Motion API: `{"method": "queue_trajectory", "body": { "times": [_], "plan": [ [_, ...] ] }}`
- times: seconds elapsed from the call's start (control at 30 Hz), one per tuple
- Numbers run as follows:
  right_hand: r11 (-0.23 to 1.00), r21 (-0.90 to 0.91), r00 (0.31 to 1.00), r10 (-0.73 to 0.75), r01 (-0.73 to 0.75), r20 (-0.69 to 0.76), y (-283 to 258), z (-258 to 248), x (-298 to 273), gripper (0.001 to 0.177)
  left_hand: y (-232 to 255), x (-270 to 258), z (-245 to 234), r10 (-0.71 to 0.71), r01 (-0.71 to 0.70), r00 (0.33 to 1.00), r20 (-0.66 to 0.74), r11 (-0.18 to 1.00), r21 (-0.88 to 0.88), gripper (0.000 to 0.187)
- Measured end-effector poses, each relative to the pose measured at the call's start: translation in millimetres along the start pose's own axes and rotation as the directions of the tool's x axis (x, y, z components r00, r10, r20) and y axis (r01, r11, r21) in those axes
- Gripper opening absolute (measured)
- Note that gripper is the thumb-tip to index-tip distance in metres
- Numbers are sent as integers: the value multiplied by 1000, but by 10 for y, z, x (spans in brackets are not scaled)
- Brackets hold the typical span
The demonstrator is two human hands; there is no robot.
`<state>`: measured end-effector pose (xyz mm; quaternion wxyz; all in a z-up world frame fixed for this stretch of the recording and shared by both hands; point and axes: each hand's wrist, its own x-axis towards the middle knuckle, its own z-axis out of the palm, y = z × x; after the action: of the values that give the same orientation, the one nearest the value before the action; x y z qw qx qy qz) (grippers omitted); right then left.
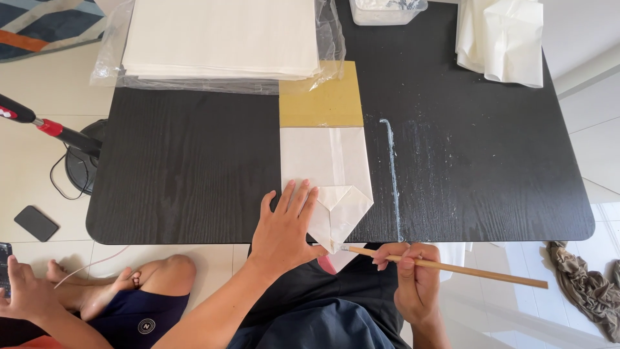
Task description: Folding the bottom of a paper bag and applying glue with a brush to seal it.
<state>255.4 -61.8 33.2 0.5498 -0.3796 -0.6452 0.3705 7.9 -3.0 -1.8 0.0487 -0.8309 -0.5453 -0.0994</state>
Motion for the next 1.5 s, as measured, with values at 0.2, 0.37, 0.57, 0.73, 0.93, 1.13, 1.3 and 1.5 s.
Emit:
{"method": "queue_trajectory", "body": {
  "times": [0.2, 0.37, 0.57, 0.73, 0.93, 1.13, 1.3, 1.5],
  "plan": [
    [1000, -13, 1000, -21, 21, -1, -7, -62, -52, 6, 13, -10, -31, 0, -1, 999, -48, 1000, -30, 115],
    [998, 47, 998, -28, 31, -58, -37, -193, -73, 8, 18, -31, -14, 5, -11, 997, -75, 997, -78, 112],
    [991, 29, 982, -122, 127, -143, 184, -135, 1, 11, 28, -30, 6, -2, -1, 998, -64, 999, -38, 114],
    [988, 8, 986, -151, 151, -71, 242, -40, -31, 8, 29, -29, 2, -7, 3, 998, -64, 998, -68, 111],
    [993, 98, 996, -64, 69, -60, 187, -164, -104, 10, 23, -12, -10, -16, 12, 999, -37, 995, -101, 111],
    [980, 189, 979, -25, 64, -203, 175, -289, -63, 8, 45, -39, -25, -8, 1, 997, -82, 996, -89, 111],
    [988, 127, 975, -61, 89, -213, 239, -28, 81, 9, 17, -14, -12, 3, -5, 1000, -31, 998, -65, 113],
    [999, 47, 984, 13, -4, -176, 245, 114, 119, 13, 16, -28, 8, -3, 1, 999, -52, 999, -36, 115]
  ]
}}
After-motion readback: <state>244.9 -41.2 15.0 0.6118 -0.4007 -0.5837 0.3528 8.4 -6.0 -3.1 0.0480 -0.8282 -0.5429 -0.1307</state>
